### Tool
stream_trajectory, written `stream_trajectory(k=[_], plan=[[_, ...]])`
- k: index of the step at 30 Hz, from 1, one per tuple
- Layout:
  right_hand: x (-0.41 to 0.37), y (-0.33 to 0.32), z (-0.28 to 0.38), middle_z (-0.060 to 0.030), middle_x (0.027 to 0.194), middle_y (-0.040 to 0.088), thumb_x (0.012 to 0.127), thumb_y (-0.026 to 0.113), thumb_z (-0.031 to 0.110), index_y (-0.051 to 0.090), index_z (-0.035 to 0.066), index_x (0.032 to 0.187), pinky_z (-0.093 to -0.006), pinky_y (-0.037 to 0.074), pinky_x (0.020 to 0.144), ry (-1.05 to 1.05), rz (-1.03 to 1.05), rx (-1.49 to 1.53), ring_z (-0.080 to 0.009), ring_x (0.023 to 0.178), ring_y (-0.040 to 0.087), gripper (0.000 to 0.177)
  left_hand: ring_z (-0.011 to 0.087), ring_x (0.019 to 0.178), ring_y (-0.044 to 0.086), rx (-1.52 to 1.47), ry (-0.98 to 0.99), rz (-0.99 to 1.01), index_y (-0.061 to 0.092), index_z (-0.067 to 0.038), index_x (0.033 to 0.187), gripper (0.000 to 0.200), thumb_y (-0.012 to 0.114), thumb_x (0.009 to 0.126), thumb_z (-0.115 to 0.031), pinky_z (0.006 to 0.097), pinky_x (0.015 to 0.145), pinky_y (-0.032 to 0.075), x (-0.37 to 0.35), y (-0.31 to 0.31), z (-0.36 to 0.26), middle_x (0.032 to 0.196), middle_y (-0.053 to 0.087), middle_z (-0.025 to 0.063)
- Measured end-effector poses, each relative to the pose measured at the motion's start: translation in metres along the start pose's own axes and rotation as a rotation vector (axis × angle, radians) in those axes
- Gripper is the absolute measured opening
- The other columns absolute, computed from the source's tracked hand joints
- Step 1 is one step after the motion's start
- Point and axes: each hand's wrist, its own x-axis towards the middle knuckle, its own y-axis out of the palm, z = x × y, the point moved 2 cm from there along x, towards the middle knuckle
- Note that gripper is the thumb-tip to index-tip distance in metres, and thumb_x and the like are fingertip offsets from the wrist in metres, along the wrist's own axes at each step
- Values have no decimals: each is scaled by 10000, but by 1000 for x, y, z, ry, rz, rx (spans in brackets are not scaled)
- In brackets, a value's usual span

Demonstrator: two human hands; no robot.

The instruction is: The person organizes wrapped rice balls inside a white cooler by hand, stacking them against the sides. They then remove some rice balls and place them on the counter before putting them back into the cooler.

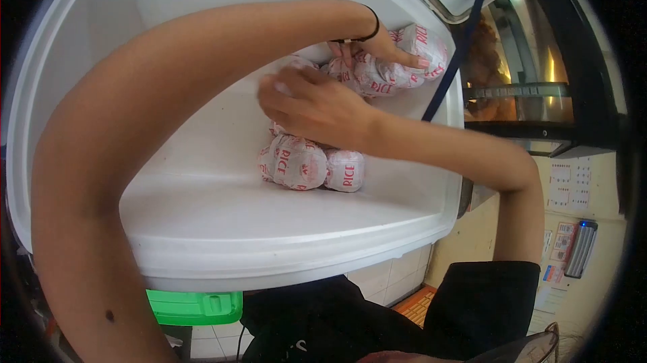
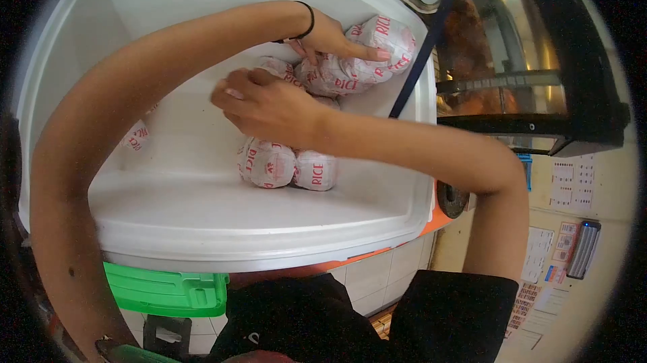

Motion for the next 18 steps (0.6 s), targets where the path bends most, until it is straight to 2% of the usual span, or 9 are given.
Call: stream_trajectory(k=[2, 4, 5, 7, 10, 11, 13, 17, 18], plan=[[14, 19, -12, -43, 1076, 482, 716, 626, 147, 605, 89, 997, -330, 460, 845, -65, -55, -138, -235, 1041, 474, 288, 288, 1083, 587, -31, 21, 12, 346, 38, 1378, 1351, 383, 485, -975, 357, 882, 465, -2, 0, 0, 1326, 439, 272], [26, 31, -27, -7, 1048, 480, 668, 646, 179, 695, 151, 729, -349, 405, 961, -233, -103, -367, -221, 1084, 430, 83, 305, 1107, 572, -65, 34, 22, 341, 36, 1382, 1354, 384, 483, -976, 359, 895, 457, 0, 0, 1, 1337, 424, 277], [26, 33, -32, -7, 1048, 480, 668, 646, 179, 695, 151, 729, -349, 405, 961, -237, -106, -371, -221, 1084, 430, 83, 325, 1136, 547, -33, 62, 8, 331, 33, 1388, 1355, 380, 484, -976, 367, 912, 447, 4, 1, 0, 1350, 404, 283], [22, 36, -41, 2, 1057, 482, 673, 645, 181, 704, 173, 737, -376, 340, 1030, -282, 84, -414, -220, 1120, 401, 87, 346, 1164, 523, -9, 86, -17, 321, 30, 1394, 1357, 377, 485, -977, 376, 930, 437, 2, 0, 0, 1364, 384, 290], [11, 36, -38, 0, 1086, 472, 686, 640, 187, 696, 174, 778, -377, 356, 1025, -238, 116, -305, -222, 1107, 410, 108, 373, 1194, 488, -81, 78, -9, 302, 29, 1402, 1355, 373, 494, -974, 391, 954, 422, -3, 3, -2, 1383, 349, 301], [6, 36, -39, 0, 1086, 472, 686, 640, 187, 696, 174, 778, -377, 356, 1025, -242, 118, -308, -222, 1107, 410, 108, 374, 1191, 489, -64, 146, -21, 293, 29, 1405, 1355, 368, 498, -974, 393, 960, 419, -6, 3, -3, 1380, 350, 304], [1, 32, -41, 4, 1096, 461, 704, 628, 187, 671, 160, 850, -325, 415, 962, -172, -24, -191, -212, 1089, 422, 154, 375, 1189, 491, -54, 209, -38, 284, 30, 1408, 1355, 362, 501, -974, 396, 965, 417, -4, 2, -3, 1377, 351, 308], [0, 30, -31, -4, 1099, 451, 724, 613, 174, 637, 151, 926, -277, 469, 872, -235, 13, -97, -203, 1066, 434, 205, 336, 1105, 562, -77, 59, 21, 293, 24, 1406, 1373, 348, 477, -984, 364, 911, 459, -7, 2, -1, 1333, 409, 301], [2, 30, -27, -14, 1099, 449, 731, 605, 161, 626, 138, 946, -272, 479, 845, -259, 10, 17, -202, 1052, 442, 217, 319, 1070, 587, -106, 13, 47, 298, 22, 1405, 1377, 347, 470, -987, 351, 888, 474, -9, 3, -1, 1317, 429, 296]])
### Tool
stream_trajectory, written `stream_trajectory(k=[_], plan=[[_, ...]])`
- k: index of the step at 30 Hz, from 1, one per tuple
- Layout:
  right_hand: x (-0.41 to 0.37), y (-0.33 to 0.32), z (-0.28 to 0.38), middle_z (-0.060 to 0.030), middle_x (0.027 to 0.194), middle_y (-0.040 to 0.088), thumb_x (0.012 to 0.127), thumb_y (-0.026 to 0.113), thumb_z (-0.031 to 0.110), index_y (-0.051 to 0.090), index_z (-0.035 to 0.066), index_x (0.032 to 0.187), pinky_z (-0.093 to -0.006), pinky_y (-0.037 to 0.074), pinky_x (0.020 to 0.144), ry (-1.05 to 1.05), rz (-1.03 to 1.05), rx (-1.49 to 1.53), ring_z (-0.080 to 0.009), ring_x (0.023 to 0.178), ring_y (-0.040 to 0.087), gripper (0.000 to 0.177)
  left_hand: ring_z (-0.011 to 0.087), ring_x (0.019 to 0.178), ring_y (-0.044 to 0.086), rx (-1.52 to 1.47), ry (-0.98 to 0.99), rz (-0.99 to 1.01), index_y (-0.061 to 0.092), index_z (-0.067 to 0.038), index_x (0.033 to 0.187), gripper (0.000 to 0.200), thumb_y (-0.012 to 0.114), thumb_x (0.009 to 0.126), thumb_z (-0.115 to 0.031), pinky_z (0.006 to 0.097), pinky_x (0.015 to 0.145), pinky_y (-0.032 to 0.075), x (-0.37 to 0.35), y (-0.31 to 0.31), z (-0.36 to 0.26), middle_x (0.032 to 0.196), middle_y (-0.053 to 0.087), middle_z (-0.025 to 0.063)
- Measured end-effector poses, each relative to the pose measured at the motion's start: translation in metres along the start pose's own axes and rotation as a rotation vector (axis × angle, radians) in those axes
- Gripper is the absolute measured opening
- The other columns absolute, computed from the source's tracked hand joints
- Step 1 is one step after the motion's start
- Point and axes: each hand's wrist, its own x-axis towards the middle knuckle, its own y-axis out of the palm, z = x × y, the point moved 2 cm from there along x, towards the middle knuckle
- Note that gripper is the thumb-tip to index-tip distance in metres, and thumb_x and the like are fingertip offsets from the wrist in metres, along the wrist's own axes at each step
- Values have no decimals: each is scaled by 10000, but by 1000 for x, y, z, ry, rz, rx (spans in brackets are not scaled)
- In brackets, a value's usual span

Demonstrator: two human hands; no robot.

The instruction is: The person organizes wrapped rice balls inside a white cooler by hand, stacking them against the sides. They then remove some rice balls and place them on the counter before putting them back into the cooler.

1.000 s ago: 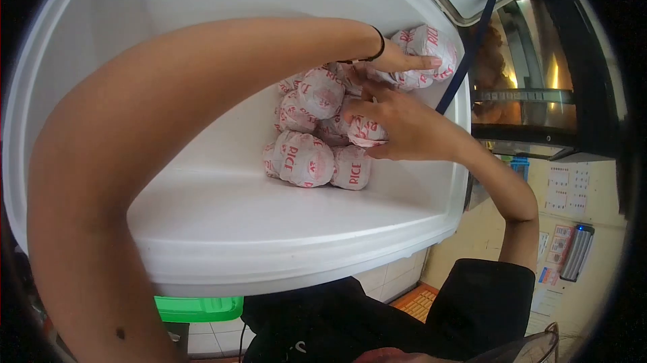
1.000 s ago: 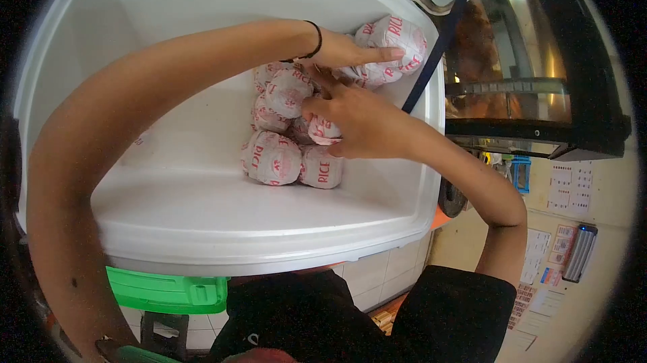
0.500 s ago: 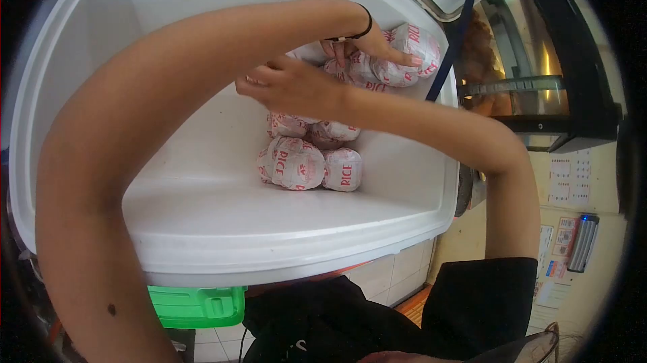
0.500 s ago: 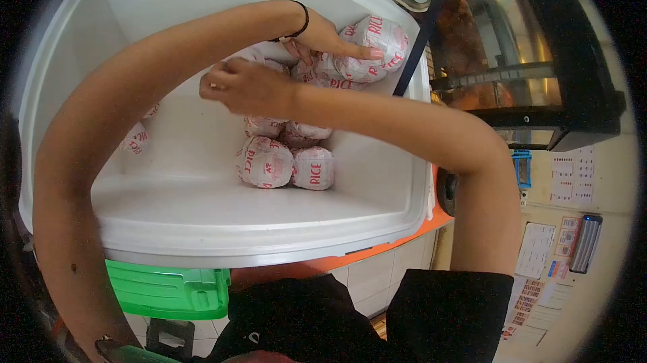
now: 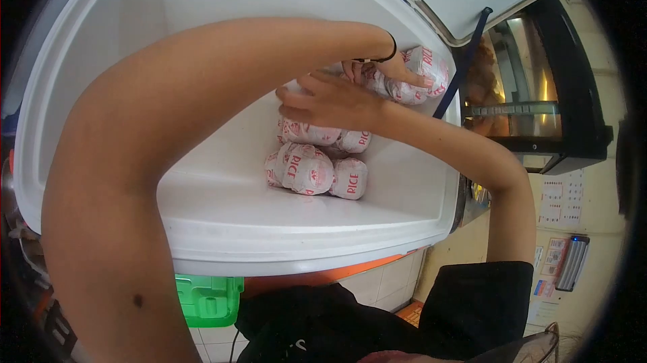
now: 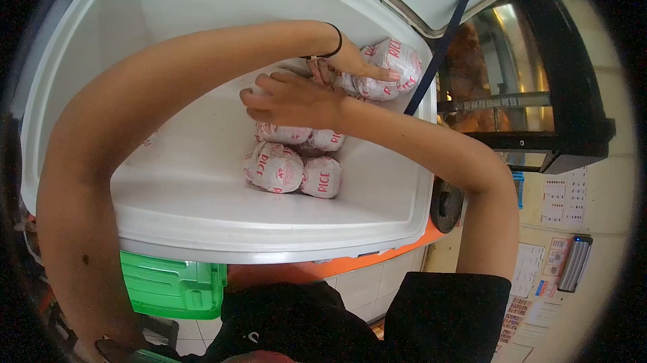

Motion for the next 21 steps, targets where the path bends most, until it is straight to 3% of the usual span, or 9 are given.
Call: stream_trajectory(k=[4, 7, 9, 11, 15, 17, 18, 20, 21], plan=[[4, -5, 5, -37, 1096, 444, 745, 589, 132, 600, 112, 1017, -308, 490, 819, -6, 126, 304, -227, 1039, 462, 274, 292, 1018, 616, -38, 29, -29, 307, 24, 1400, 1374, 354, 468, -984, 330, 840, 498, 0, 1, 3, 1297, 455, 285], [3, -9, -7, -51, 1136, 452, 755, 571, 108, 591, 108, 1053, -325, 485, 837, 105, 66, 312, -247, 1080, 465, 299, 297, 1027, 612, -29, 13, -32, 298, 27, 1403, 1381, 331, 470, -991, 331, 818, 502, 12, 2, 3, 1303, 452, 283], [-4, -16, -11, -67, 1148, 464, 744, 587, 109, 594, 109, 1068, -338, 477, 855, 113, 9, 220, -255, 1103, 462, 324, 282, 1036, 613, 63, 28, -31, 335, 35, 1381, 1298, 500, 513, -916, 326, 786, 509, 18, -5, 0, 1288, 473, 272], [-10, -32, -10, -82, 1160, 477, 733, 604, 111, 596, 110, 1083, -351, 470, 874, 120, -51, 141, -263, 1127, 459, 350, 278, 1040, 612, 54, 33, -32, 351, 36, 1370, 1258, 540, 527, -878, 323, 783, 509, 19, -8, 2, 1284, 479, 269], [-31, -99, -18, -135, 1136, 513, 607, 690, 114, 602, 83, 1105, -432, 423, 918, 535, 207, 734, -304, 1095, 492, 507, 271, 1049, 609, 10, 43, -26, 383, 37, 1348, 1179, 619, 554, -802, 318, 776, 509, 21, -12, 4, 1277, 492, 261], [-58, -114, -31, -127, 1133, 526, 581, 660, 77, 594, 76, 1131, -373, 417, 930, 650, 292, 969, -300, 1072, 512, 555, 267, 1054, 608, -7, 47, -16, 399, 38, 1336, 1141, 658, 568, -764, 316, 773, 509, 24, -15, 5, 1273, 498, 258], [-71, -120, -32, -127, 1133, 526, 581, 660, 77, 594, 76, 1131, -373, 417, 930, 651, 290, 967, -300, 1072, 512, 555, 265, 1056, 607, -18, 48, -11, 407, 39, 1331, 1122, 678, 575, -745, 315, 771, 509, 22, -15, 6, 1271, 501, 256], [-97, -132, -31, -178, 1248, 471, 579, 679, 110, 507, 72, 1253, -392, 396, 971, 955, 56, 935, -339, 1155, 488, 697, 263, 1058, 606, -34, 51, 7, 415, 39, 1325, 1104, 698, 582, -726, 313, 770, 509, 10, -17, 4, 1269, 504, 254], [-103, -132, -25, -178, 1248, 471, 579, 679, 110, 507, 72, 1253, -392, 396, 971, 961, 46, 934, -339, 1155, 488, 697, 249, 1063, 605, -151, 59, -63, 451, 35, 1295, 1002, 748, 601, -624, 305, 771, 513, -8, -15, 5, 1261, 522, 230]])
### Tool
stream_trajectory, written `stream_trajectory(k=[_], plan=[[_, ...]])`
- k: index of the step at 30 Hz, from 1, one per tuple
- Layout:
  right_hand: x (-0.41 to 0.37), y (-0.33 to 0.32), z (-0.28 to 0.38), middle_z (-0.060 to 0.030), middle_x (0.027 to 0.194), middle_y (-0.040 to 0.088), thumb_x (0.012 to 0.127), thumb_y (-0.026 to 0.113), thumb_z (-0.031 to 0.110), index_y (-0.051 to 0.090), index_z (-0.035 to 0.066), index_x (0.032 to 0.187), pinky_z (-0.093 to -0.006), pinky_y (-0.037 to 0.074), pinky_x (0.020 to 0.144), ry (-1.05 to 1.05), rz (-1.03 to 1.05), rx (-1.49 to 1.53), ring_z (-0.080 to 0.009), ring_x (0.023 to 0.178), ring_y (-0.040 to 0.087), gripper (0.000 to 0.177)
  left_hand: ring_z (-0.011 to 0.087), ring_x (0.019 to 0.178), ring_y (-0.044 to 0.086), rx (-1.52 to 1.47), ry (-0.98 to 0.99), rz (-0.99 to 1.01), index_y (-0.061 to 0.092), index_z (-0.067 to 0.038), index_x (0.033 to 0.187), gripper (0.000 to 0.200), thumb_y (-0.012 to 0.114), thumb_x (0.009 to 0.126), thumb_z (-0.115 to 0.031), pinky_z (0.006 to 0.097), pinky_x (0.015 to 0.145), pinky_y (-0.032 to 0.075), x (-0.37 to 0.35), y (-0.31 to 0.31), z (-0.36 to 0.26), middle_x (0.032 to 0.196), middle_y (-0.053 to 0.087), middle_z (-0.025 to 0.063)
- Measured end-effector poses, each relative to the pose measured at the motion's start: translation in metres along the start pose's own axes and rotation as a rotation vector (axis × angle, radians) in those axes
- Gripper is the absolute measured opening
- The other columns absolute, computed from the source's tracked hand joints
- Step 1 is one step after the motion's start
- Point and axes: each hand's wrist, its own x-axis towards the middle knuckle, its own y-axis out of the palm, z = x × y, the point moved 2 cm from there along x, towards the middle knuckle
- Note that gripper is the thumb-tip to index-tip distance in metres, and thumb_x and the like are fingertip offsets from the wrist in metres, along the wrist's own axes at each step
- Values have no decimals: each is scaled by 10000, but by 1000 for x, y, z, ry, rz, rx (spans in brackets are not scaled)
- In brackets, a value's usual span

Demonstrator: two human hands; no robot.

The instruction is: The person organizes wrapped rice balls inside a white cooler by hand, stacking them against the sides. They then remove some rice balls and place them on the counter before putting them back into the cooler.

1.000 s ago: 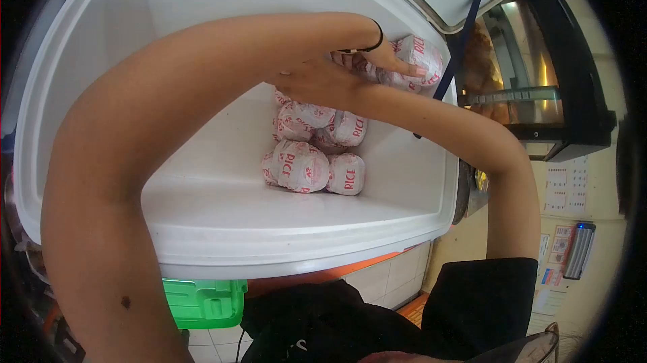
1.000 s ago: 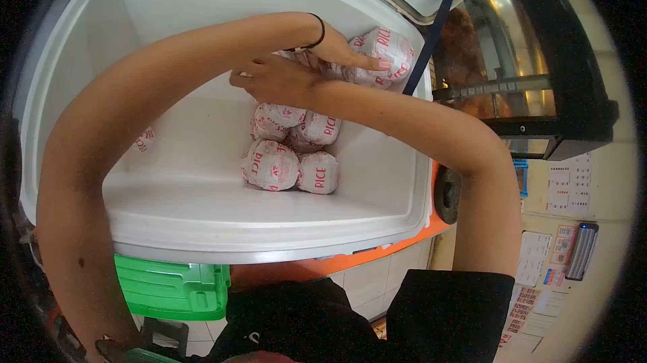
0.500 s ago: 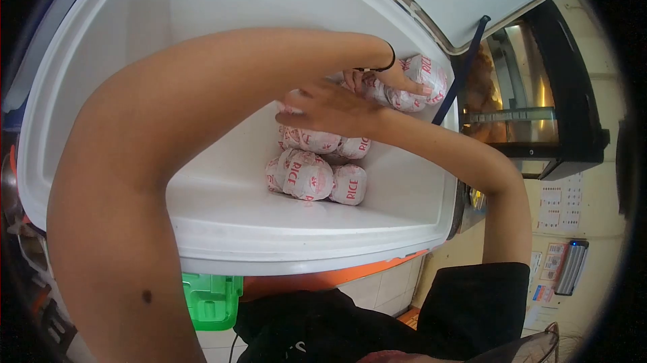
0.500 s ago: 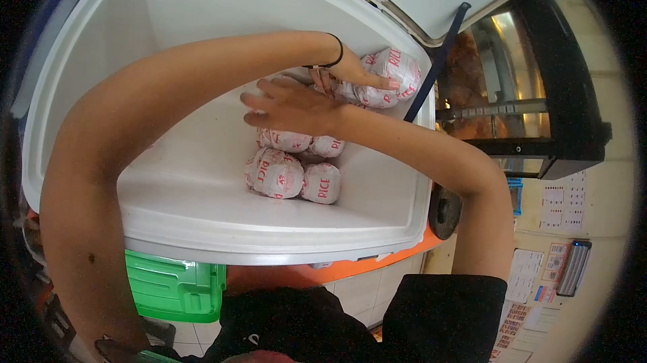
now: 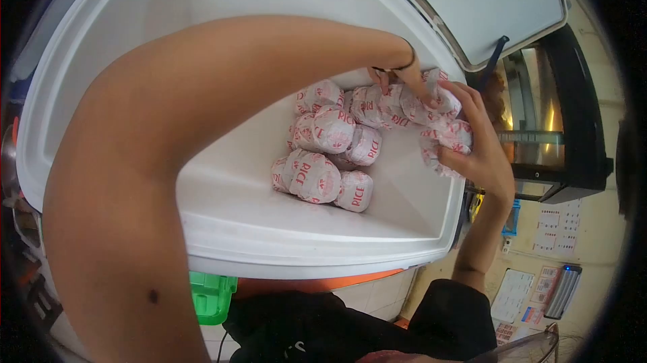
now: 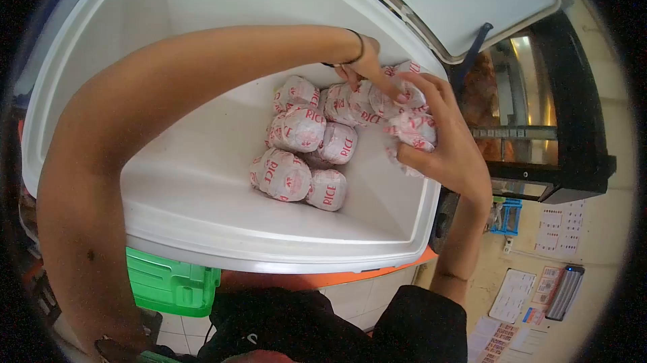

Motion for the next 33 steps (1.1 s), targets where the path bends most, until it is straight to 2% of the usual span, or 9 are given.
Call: stream_trajectory(k=[5, 7, 9, 11, 13, 14, 16, 22, 33], plan=[[-19, 12, -35, -224, 1418, 336, 592, 668, 147, 381, 42, 1363, -404, 358, 1019, 164, -245, -201, -382, 1265, 402, 830, 237, 1125, 564, -325, 230, 240, 469, 79, 1251, 846, 728, 715, -523, 329, 979, 448, 0, -10, 35, 1190, 568, 217], [-22, 10, -37, -236, 1423, 323, 602, 663, 172, 387, 35, 1358, -402, 375, 1003, 168, -267, -188, -400, 1243, 420, 816, 240, 1158, 539, -350, -137, 370, 450, 86, 1263, 788, 675, 784, -499, 376, 1025, 408, -10, -25, 54, 1176, 569, 225], [-24, 10, -45, -240, 1419, 326, 612, 662, 186, 402, 27, 1346, -399, 396, 984, 133, -273, -144, -413, 1212, 444, 794, 237, 1075, 589, -98, -608, 32, 451, 71, 1267, 752, 617, 824, -514, 415, 962, 457, -10, -14, 80, 1167, 580, 216], [-27, 13, -48, -242, 1415, 331, 616, 667, 199, 422, 18, 1331, -398, 413, 968, 124, -319, -148, -411, 1189, 468, 777, 233, 970, 630, -122, -561, -141, 445, 105, 1244, 829, 592, 807, -584, 410, 882, 496, -9, 12, 100, 1128, 599, 219], [-28, 17, -51, -242, 1410, 338, 616, 668, 208, 432, 20, 1324, -401, 421, 962, 121, -374, -99, -406, 1172, 484, 770, 205, 888, 648, 201, -51, -67, 484, 111, 1198, 873, 567, 783, -652, 381, 831, 511, 38, 50, 178, 1095, 619, 199], [-29, 19, -52, -243, 1405, 344, 609, 670, 208, 433, 18, 1322, -403, 431, 952, 115, -402, -90, -406, 1152, 502, 776, 205, 888, 648, 217, -64, -61, 484, 111, 1198, 873, 567, 783, -652, 381, 831, 511, 33, 56, 165, 1095, 619, 199], [-31, 22, -53, -247, 1401, 348, 608, 672, 209, 437, 16, 1318, -404, 441, 939, 117, -427, -66, -405, 1135, 515, 772, 188, 941, 635, -361, -611, -240, 471, 57, 1243, 857, 596, 768, -646, 360, 852, 502, 24, 69, 146, 1086, 632, 149], [-33, 25, -55, -214, 1407, 359, 600, 661, 202, 456, 59, 1315, -409, 449, 925, 151, -443, -13, -392, 1124, 527, 757, 174, 1050, 588, -731, -313, -430, 419, -61, 1315, 737, 571, 828, -591, 326, 924, 461, 30, 89, 164, 1159, 605, 95], [-33, 27, -58, -169, 1419, 369, 585, 648, 197, 472, 110, 1320, -409, 442, 941, 170, -446, 9, -374, 1162, 512, 760, 140, 1116, 540, -802, -332, -299, 430, -74, 1297, 710, 597, 821, -574, 321, 974, 420, 23, 87, 156, 1222, 563, 56]])
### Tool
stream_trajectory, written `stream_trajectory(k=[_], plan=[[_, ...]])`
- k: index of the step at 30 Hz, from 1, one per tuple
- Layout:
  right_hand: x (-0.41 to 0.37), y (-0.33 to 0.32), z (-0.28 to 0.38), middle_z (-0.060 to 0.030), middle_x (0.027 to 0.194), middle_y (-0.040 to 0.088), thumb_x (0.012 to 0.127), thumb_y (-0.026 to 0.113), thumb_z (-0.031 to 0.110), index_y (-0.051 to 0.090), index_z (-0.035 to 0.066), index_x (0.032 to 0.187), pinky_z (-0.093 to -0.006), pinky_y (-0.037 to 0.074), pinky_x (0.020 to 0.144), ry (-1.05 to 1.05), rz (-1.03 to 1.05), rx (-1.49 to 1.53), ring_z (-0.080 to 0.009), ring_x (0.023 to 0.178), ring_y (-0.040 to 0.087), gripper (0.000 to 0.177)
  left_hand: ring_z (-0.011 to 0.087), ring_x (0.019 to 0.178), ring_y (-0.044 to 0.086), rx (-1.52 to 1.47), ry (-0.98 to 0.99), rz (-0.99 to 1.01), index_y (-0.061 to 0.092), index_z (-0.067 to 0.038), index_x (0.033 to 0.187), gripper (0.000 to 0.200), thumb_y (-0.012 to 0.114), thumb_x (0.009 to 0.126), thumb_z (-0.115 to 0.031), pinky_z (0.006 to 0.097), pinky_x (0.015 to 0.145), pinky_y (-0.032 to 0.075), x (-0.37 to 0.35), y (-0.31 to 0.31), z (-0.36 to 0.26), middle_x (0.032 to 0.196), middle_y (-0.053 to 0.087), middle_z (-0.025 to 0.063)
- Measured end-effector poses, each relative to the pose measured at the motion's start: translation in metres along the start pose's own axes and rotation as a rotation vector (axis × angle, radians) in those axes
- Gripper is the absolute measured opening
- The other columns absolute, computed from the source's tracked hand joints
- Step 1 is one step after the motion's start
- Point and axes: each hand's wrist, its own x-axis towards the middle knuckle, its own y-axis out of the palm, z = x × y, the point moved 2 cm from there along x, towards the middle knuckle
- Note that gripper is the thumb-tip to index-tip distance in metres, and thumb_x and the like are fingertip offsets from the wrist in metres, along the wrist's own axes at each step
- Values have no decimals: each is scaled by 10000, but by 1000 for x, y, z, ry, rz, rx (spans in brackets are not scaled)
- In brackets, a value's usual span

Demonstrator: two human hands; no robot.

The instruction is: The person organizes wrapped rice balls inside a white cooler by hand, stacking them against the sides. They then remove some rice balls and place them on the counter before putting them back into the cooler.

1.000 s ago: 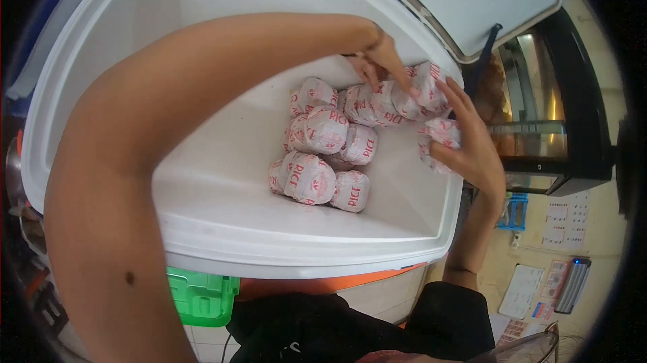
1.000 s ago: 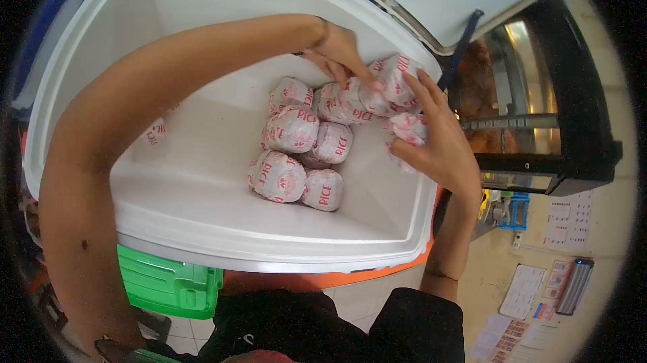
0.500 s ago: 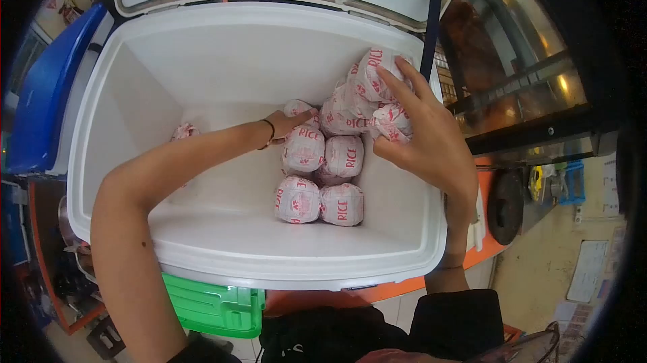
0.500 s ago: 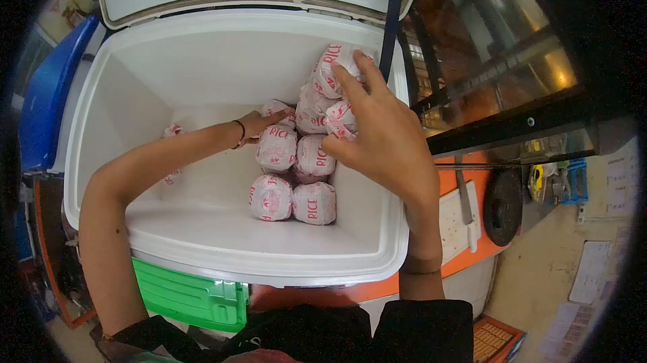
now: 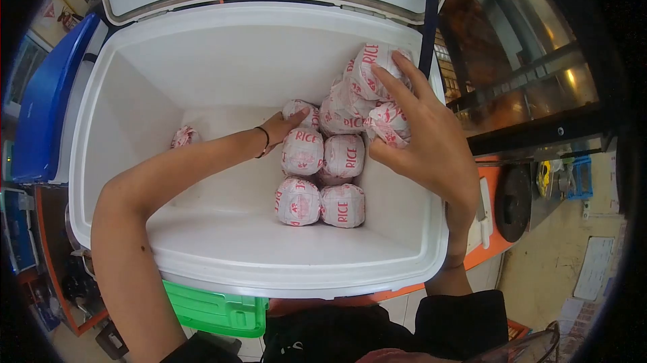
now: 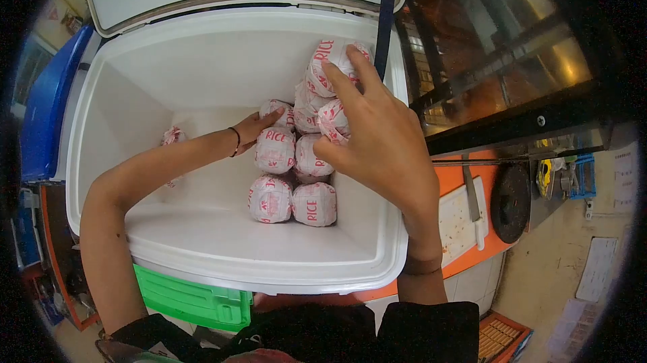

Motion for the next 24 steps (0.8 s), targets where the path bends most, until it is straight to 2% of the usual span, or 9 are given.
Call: stream_trajectory(k=[6, 8, 10, 13, 16, 20, 22, 23, 24], plan=[[-1, -2, 3, -171, 1384, 402, 583, 640, 169, 488, 121, 1307, -418, 427, 955, -1, -11, 19, -369, 1177, 501, 742, 216, 1156, 515, -22, 70, -23, 366, -35, 1344, 791, 557, 828, -603, 358, 990, 399, 2, 0, 6, 1283, 495, 126], [-2, -8, 6, -206, 1241, 490, 598, 676, 185, 526, 83, 1251, -399, 476, 838, -89, -95, 59, -367, 944, 594, 677, 273, 1176, 502, -16, 105, -58, 324, 0, 1367, 835, 547, 832, -602, 389, 991, 393, 8, -1, 12, 1313, 454, 180], [0, -17, 13, -181, 1173, 512, 597, 681, 178, 547, 97, 1230, -390, 473, 828, -120, -60, 118, -347, 926, 588, 652, 370, 1223, 428, 496, 97, -260, 298, 3, 1373, 906, 582, 784, -624, 435, 1003, 375, 21, -6, 17, 1375, 317, 218], [12, -28, 35, -143, 1067, 539, 605, 688, 166, 584, 103, 1172, -376, 467, 817, -229, 23, 207, -316, 916, 576, 580, 426, 1247, 368, 814, 31, -413, 282, -4, 1381, 910, 555, 782, -631, 455, 1012, 360, 33, 0, 18, 1396, 215, 252], [42, -26, 65, -115, 1019, 544, 627, 682, 135, 610, 93, 1118, -342, 460, 807, -386, 81, 205, -272, 919, 571, 498, 430, 1253, 354, 305, 75, -593, 321, -7, 1360, 837, 472, 821, -628, 476, 991, 370, -12, 22, 0, 1386, 263, 273], [93, 42, 84, -124, 1039, 507, 682, 679, 105, 615, 79, 1037, -362, 462, 800, -625, 178, 188, -277, 951, 555, 362, 442, 1130, 479, 725, 215, -467, 371, -21, 1331, 741, 422, 848, -580, 458, 924, 425, 71, -20, 55, 1386, 284, 285], [96, 84, 72, -139, 1075, 484, 688, 679, 96, 610, 64, 1004, -380, 462, 810, -640, 301, 76, -299, 990, 531, 325, 394, 964, 591, 786, 403, -365, 434, -42, 1279, 642, 407, 857, -525, 421, 851, 465, 79, -34, 62, 1302, 451, 240], [94, 99, 64, -143, 1088, 474, 686, 680, 87, 608, 49, 990, -380, 462, 817, -634, 389, -25, -305, 1016, 515, 315, 394, 964, 591, 785, 407, -365, 434, -42, 1279, 642, 407, 857, -525, 421, 851, 465, 66, -31, 55, 1302, 451, 240], [93, 113, 55, -143, 1088, 474, 686, 680, 87, 608, 49, 990, -380, 462, 817, -632, 389, -29, -305, 1016, 515, 315, 364, 910, 613, 376, 305, -393, 476, -52, 1225, 563, 410, 865, -480, 406, 828, 474, 50, -31, 51, 1224, 521, 202]])
